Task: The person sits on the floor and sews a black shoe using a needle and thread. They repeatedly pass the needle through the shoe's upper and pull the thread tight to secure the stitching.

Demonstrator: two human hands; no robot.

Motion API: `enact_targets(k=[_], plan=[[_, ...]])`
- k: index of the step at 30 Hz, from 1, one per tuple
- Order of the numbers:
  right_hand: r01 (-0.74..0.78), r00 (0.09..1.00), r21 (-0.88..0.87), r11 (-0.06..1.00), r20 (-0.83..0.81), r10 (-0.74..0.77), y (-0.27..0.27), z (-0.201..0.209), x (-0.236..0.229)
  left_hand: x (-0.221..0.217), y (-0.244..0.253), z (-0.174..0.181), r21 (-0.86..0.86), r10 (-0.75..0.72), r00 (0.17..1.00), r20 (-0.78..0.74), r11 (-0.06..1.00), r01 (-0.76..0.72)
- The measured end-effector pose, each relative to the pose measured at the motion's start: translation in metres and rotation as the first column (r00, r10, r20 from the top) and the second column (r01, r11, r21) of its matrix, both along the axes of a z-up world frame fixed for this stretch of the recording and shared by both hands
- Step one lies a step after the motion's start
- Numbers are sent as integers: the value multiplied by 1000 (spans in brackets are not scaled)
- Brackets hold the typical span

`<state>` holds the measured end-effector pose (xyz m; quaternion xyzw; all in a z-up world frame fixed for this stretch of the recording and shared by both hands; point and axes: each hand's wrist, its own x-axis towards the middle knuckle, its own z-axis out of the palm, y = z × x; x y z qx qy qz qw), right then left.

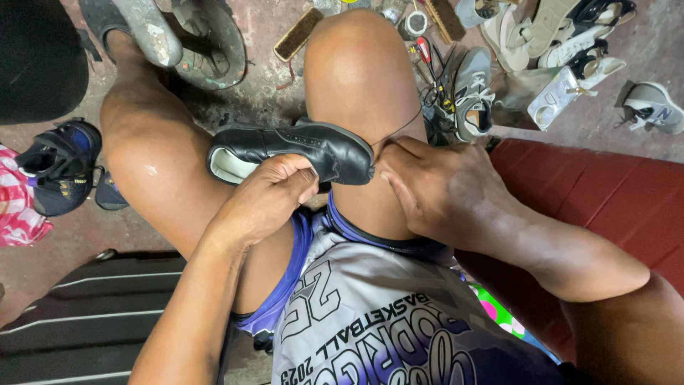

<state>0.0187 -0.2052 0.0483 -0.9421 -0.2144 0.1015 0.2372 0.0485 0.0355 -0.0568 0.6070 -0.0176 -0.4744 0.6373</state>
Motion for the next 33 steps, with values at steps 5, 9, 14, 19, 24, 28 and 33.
enact_targets(k=[5,9,14,19,24,28,33], plan=[[19,999,-35,999,-46,-20,3,-3,0,6,1,2,4,-61,998,34,998,61],[7,998,-42,999,-61,-10,3,-8,-1,6,2,0,36,-86,994,61,996,84],[81,992,22,996,-95,-79,4,-14,-7,6,4,-7,-4,-99,995,31,995,99],[133,989,78,988,-73,-127,10,-19,-18,8,4,-12,-56,-93,992,-80,994,89],[208,978,28,978,-38,-207,14,-23,-29,9,5,-10,-90,-76,969,-233,994,56],[179,983,66,982,38,-181,6,-21,-36,8,12,-5,-64,-108,983,-149,993,99],[95,995,156,983,6,-97,-7,-18,-24,1,6,-2,-63,-58,995,-80,997,53]])
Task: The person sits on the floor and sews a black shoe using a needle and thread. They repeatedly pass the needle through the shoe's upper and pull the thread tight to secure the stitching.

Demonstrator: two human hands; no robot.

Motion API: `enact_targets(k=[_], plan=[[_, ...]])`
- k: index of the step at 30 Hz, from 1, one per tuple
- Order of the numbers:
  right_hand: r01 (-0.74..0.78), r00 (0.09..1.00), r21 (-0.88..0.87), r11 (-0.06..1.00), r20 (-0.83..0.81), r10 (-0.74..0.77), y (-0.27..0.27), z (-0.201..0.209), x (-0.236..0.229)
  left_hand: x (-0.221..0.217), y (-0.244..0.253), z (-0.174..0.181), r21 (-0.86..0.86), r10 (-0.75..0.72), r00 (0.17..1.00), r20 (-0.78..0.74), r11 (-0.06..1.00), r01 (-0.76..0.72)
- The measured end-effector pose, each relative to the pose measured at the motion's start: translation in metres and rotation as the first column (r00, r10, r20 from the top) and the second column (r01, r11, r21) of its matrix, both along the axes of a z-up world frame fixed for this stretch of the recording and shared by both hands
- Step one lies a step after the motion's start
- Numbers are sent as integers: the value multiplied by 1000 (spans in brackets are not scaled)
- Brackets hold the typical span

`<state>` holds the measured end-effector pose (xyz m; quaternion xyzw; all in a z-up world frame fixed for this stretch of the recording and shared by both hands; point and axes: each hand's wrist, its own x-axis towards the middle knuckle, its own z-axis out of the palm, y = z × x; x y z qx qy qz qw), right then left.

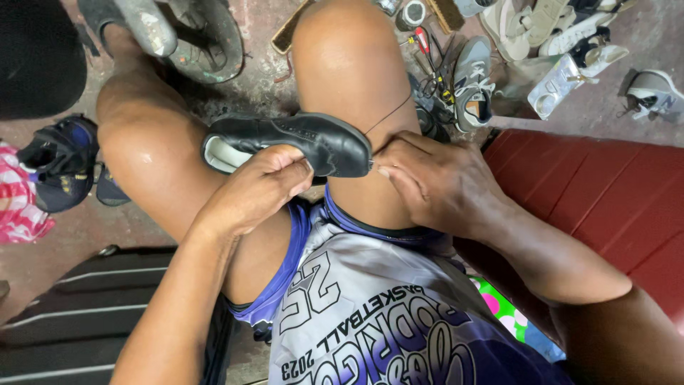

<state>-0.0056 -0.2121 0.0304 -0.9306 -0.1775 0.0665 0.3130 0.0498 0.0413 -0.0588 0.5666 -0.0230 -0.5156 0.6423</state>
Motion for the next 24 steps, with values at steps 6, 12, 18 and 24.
enact_targets(k=[6,12,18,24], plan=[[-58,998,-136,989,-46,52,8,4,8,2,6,-5,59,-58,994,94,997,53],[-10,995,-164,986,-102,-7,17,1,1,6,12,-10,37,-110,994,27,993,109],[17,991,-103,995,-130,-31,16,-5,-6,14,10,-4,29,-159,987,-29,987,159],[42,991,-120,992,-122,-57,21,-8,-9,19,9,1,159,-203,976,-73,964,212]])
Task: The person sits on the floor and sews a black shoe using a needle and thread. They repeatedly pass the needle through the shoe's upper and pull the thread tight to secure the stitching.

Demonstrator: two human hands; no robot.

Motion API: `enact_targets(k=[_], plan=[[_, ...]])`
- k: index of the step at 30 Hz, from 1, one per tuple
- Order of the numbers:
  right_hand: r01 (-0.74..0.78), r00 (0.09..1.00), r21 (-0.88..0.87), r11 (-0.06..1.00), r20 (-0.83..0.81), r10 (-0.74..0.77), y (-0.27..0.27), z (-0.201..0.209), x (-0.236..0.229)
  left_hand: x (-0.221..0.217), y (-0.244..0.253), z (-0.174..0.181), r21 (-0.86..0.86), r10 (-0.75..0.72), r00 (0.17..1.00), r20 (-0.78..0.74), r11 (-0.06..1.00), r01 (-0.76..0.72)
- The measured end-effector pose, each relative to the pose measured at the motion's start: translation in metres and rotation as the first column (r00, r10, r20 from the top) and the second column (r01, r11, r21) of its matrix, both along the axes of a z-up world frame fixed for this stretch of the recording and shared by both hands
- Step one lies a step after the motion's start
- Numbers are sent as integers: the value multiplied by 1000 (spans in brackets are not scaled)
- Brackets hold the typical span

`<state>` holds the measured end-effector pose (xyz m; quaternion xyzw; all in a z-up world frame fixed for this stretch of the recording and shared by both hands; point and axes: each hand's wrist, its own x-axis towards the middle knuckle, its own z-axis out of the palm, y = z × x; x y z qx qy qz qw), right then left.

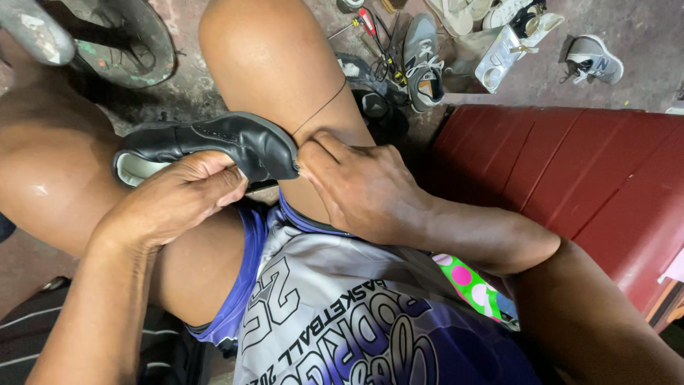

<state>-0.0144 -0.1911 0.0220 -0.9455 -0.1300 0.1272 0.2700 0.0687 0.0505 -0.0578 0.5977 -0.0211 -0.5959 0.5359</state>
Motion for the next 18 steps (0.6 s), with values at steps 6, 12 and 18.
enact_targets(k=[6,12,18], plan=[[41,999,4,999,-22,-41,0,5,-2,-4,4,-4,-27,9,1000,-1,1000,-9],[-57,998,15,998,-11,57,-13,9,7,-8,8,-9,-32,16,1000,3,999,-16],[-24,998,-19,1000,-50,23,-3,7,3,-5,7,-11,-77,26,999,-33,997,-28]])
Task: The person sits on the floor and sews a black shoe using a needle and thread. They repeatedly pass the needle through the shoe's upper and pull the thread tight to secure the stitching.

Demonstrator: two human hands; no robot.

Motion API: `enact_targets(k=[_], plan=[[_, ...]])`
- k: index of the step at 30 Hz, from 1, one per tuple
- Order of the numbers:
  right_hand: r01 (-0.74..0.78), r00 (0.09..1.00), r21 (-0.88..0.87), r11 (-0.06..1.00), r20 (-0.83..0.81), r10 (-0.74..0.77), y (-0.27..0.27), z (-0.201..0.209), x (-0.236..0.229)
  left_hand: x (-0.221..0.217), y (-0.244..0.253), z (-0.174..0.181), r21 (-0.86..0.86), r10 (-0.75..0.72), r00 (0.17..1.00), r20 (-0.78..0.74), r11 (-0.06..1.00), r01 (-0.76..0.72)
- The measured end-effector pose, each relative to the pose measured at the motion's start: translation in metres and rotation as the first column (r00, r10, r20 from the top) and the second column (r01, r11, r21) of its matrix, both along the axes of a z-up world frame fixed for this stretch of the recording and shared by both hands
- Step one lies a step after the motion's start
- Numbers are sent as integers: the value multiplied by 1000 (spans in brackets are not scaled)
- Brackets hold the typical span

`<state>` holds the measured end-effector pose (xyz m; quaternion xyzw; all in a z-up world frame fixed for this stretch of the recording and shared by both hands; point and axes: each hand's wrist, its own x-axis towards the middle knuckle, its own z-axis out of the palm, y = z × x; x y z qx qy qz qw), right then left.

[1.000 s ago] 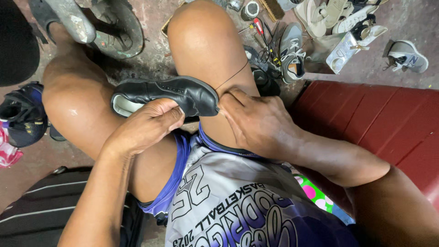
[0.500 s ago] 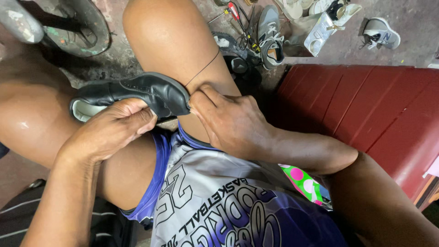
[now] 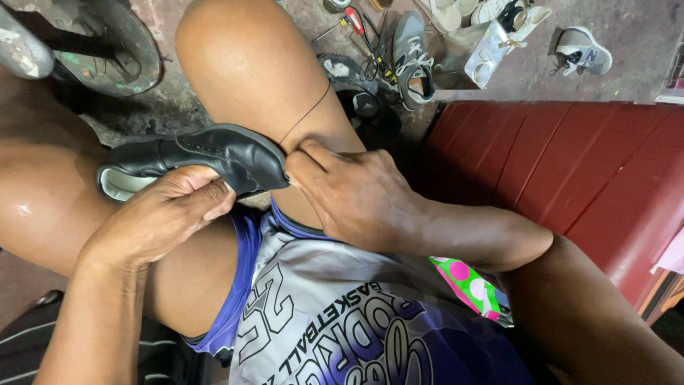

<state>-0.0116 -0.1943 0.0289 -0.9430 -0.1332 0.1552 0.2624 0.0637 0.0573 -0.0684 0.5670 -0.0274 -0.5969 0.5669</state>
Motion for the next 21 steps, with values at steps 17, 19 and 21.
enact_targets(k=[17,19,21], plan=[[-55,978,-67,996,197,67,-17,11,-6,-10,-13,45,252,-131,856,501,968,0],[-70,971,-115,991,219,94,-15,10,-4,-9,-17,52,298,-121,857,501,954,-39],[-86,953,-143,986,275,123,-12,8,-4,-12,-20,56,317,-96,855,510,945,-83]])
